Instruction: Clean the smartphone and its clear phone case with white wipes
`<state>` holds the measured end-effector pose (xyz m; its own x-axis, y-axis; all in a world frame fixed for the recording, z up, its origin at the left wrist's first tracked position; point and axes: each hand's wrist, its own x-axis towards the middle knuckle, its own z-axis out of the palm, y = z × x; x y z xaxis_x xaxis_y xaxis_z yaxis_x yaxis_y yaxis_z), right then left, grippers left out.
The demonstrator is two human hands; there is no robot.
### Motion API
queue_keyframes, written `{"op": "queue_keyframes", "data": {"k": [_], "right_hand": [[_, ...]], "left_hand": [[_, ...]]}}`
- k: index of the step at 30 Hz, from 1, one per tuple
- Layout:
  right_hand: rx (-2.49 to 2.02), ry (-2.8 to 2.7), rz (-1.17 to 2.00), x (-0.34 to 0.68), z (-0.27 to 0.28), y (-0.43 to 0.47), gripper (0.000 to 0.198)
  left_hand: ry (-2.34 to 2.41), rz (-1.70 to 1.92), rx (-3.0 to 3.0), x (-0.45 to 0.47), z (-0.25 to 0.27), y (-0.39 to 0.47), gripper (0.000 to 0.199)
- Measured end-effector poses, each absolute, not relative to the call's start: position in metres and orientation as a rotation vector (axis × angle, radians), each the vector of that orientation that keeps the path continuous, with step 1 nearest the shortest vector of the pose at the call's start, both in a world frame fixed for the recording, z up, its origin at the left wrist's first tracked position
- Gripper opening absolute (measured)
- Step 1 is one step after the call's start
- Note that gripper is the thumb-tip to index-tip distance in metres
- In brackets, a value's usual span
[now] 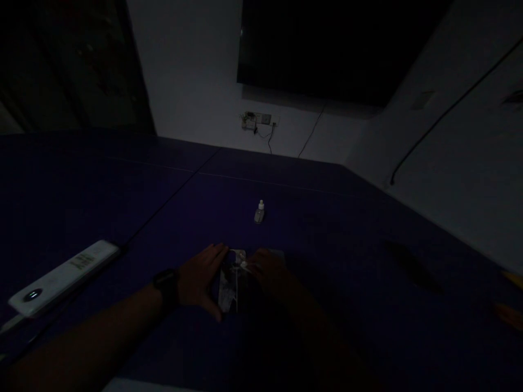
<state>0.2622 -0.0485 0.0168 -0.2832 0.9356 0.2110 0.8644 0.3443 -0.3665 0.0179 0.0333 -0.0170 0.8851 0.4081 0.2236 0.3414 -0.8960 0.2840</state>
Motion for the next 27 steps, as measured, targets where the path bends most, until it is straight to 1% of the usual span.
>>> {"op": "queue_keyframes", "data": {"k": [4, 11, 16, 20, 23, 25, 27], "right_hand": [[-1.699, -2.227, 0.200, 0.252, 0.014, -0.038, 0.026], [-1.506, -2.472, 0.325, 0.249, 0.025, -0.045, 0.021], [-1.671, -2.456, 0.115, 0.240, 0.028, -0.039, 0.021], [-1.508, -2.475, 0.196, 0.238, 0.021, -0.042, 0.017], [-1.412, -2.436, 0.243, 0.250, 0.019, -0.046, 0.019], [-1.483, -2.455, 0.178, 0.254, 0.020, -0.045, 0.015], [-1.568, -2.497, 0.089, 0.251, 0.021, -0.041, 0.020]], "left_hand": [[0.546, 0.464, 2.811, 0.018, -0.015, 0.033, 0.141], [0.533, 0.513, 2.816, 0.017, -0.016, 0.034, 0.134], [0.514, 0.528, 2.797, 0.017, -0.019, 0.035, 0.133], [0.497, 0.544, 2.798, 0.016, -0.021, 0.036, 0.132], [0.508, 0.507, 2.799, 0.016, -0.019, 0.036, 0.132], [0.519, 0.474, 2.803, 0.016, -0.017, 0.035, 0.132], [0.524, 0.477, 2.801, 0.016, -0.017, 0.035, 0.132]]}}
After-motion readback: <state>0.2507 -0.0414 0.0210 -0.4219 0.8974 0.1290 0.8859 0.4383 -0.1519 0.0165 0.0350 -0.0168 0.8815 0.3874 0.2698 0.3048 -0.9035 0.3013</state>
